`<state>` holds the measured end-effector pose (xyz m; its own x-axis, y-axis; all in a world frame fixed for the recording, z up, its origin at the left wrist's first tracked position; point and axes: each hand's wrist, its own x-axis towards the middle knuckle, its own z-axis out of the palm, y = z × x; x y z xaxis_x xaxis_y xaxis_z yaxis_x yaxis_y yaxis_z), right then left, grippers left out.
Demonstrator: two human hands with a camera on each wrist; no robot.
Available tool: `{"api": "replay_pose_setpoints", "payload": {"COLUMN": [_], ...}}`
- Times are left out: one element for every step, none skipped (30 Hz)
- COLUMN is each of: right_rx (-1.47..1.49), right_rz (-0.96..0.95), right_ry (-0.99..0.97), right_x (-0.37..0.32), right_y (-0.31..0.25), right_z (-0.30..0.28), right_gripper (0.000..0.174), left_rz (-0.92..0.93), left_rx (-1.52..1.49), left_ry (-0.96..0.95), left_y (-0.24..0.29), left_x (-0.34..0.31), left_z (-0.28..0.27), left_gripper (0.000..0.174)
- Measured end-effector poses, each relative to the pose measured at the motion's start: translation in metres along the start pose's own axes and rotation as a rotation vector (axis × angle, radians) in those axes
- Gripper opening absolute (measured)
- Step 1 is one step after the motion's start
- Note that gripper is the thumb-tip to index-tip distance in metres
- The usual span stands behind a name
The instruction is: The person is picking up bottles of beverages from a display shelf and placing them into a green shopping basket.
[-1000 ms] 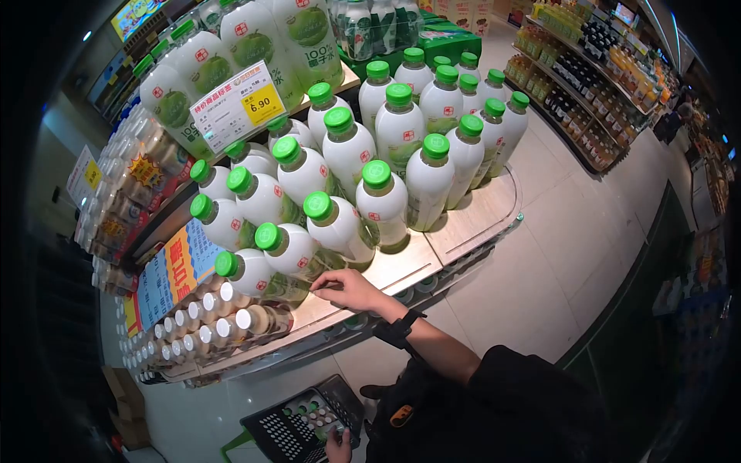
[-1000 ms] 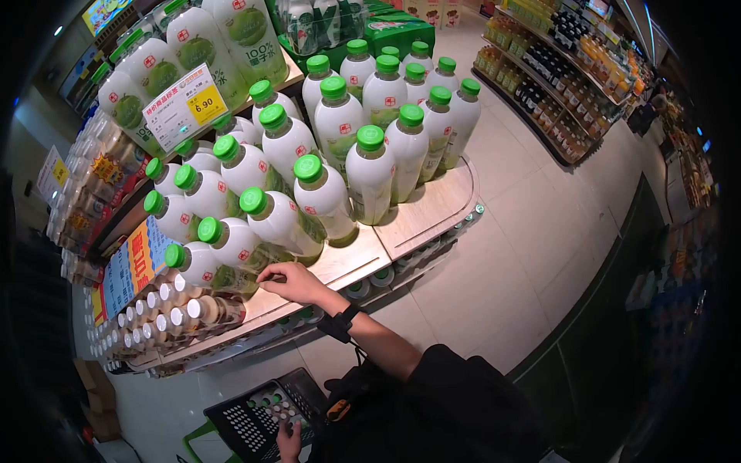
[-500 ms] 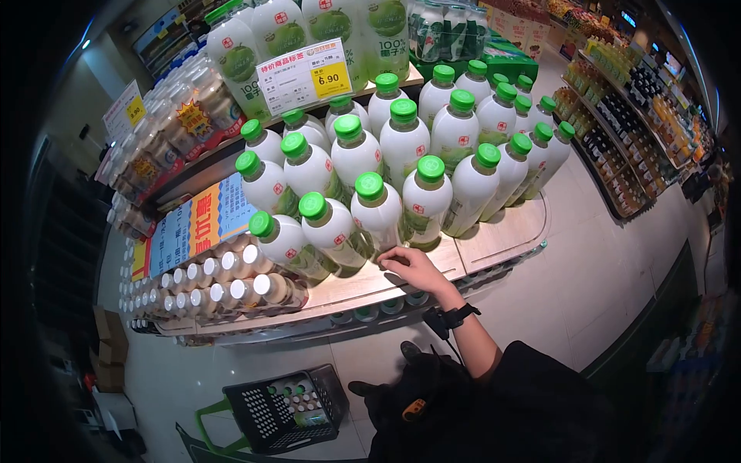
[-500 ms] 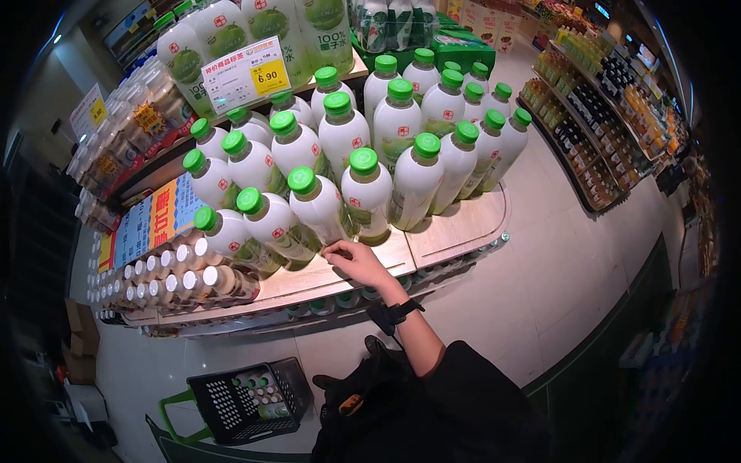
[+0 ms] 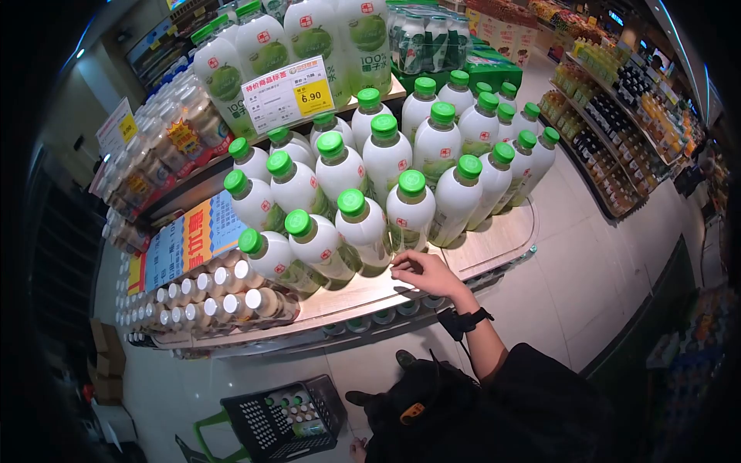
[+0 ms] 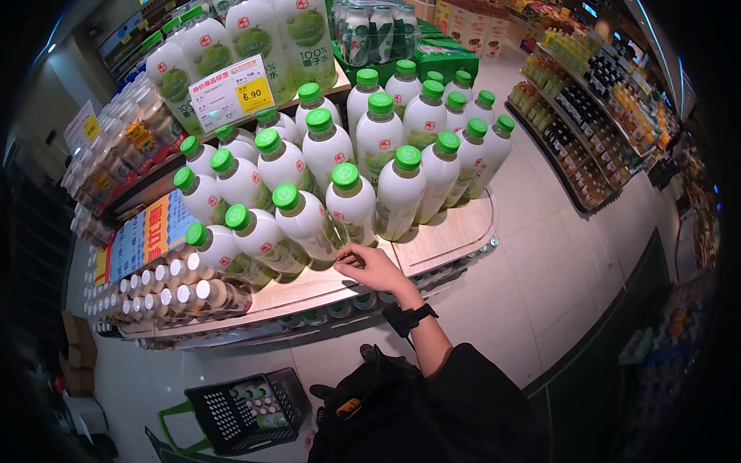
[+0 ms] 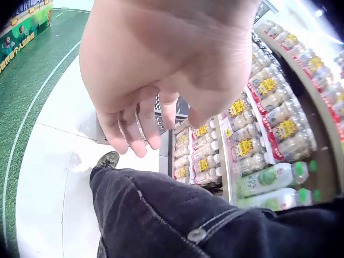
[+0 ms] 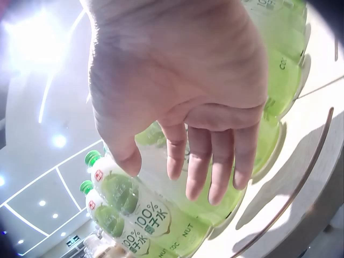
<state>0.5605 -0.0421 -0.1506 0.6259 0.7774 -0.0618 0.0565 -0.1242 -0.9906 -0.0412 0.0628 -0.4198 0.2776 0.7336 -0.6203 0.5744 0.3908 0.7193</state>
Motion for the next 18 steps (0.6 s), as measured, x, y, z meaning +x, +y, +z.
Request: {"api": "replay_pose_setpoints", "payload": {"right_rx": [0.051,0.009,0.012,-0.088,-0.188,-0.255,-0.254,-0.289,-0.330,-0.354,-0.360,-0.394,-0.428,-0.392,-0.398,-0.319,-0.241,-0.277], "right_rz": [-0.024,-0.040,-0.041,-0.029,-0.016,0.055,0.054,-0.047,-0.144,-0.177,-0.173,-0.115,-0.056,-0.017,-0.015,-0.019,-0.024,-0.064], "right_ry": [0.054,0.090,0.104,0.100,0.096,0.085,0.100,0.094,0.079,0.045,0.051,-0.005,-0.061,-0.027,-0.029,0.084,0.197,0.235], "right_x": [0.004,0.007,0.010,0.013,0.015,0.013,0.013,0.012,0.008,0.006,0.002,-0.004,-0.009,-0.016,-0.019,-0.021,-0.021,-0.019], "right_y": [0.003,0.003,0.001,-0.002,-0.005,-0.020,-0.020,-0.018,-0.014,-0.009,-0.009,-0.011,-0.013,-0.019,-0.019,-0.017,-0.017,-0.018], "right_z": [-0.006,-0.013,-0.016,-0.018,-0.020,-0.023,-0.024,-0.023,-0.025,-0.029,-0.037,-0.048,-0.059,-0.067,-0.074,-0.080,-0.084,-0.088], "right_gripper": [0.036,0.035,0.035,0.036,0.037,0.043,0.043,0.046,0.049,0.053,0.053,0.054,0.055,0.051,0.051,0.049,0.046,0.040], "left_rz": [-0.005,-0.003,-0.002,0.000,0.002,0.005,0.008,0.011,0.005,-0.001,-0.006,-0.012,-0.018,-0.027,-0.036,-0.046,-0.055,-0.064], "left_rx": [-0.005,-0.003,-0.001,0.001,0.003,0.003,0.003,0.003,-0.004,-0.011,-0.018,-0.025,-0.032,-0.043,-0.055,-0.067,-0.079,-0.091], "left_ry": [-0.004,-0.012,-0.021,-0.030,-0.039,-0.049,-0.060,-0.071,-0.080,-0.089,-0.099,-0.108,-0.117,-0.120,-0.123,-0.125,-0.128,-0.131], "left_y": [0.001,0.006,0.011,0.018,0.024,0.031,0.038,0.043,0.043,0.043,0.044,0.044,0.045,0.043,0.041,0.039,0.038,0.036], "left_x": [0.001,0.007,0.013,0.018,0.023,0.029,0.035,0.043,0.044,0.046,0.048,0.050,0.053,0.051,0.050,0.048,0.047,0.045], "left_z": [0.002,0.001,0.001,0.001,0.002,0.004,0.006,0.007,0.012,0.017,0.021,0.024,0.028,0.031,0.035,0.038,0.041,0.044], "left_gripper": [0.045,0.045,0.045,0.044,0.044,0.044,0.043,0.043,0.043,0.042,0.042,0.042,0.041,0.041,0.041,0.040,0.040,0.040]}}
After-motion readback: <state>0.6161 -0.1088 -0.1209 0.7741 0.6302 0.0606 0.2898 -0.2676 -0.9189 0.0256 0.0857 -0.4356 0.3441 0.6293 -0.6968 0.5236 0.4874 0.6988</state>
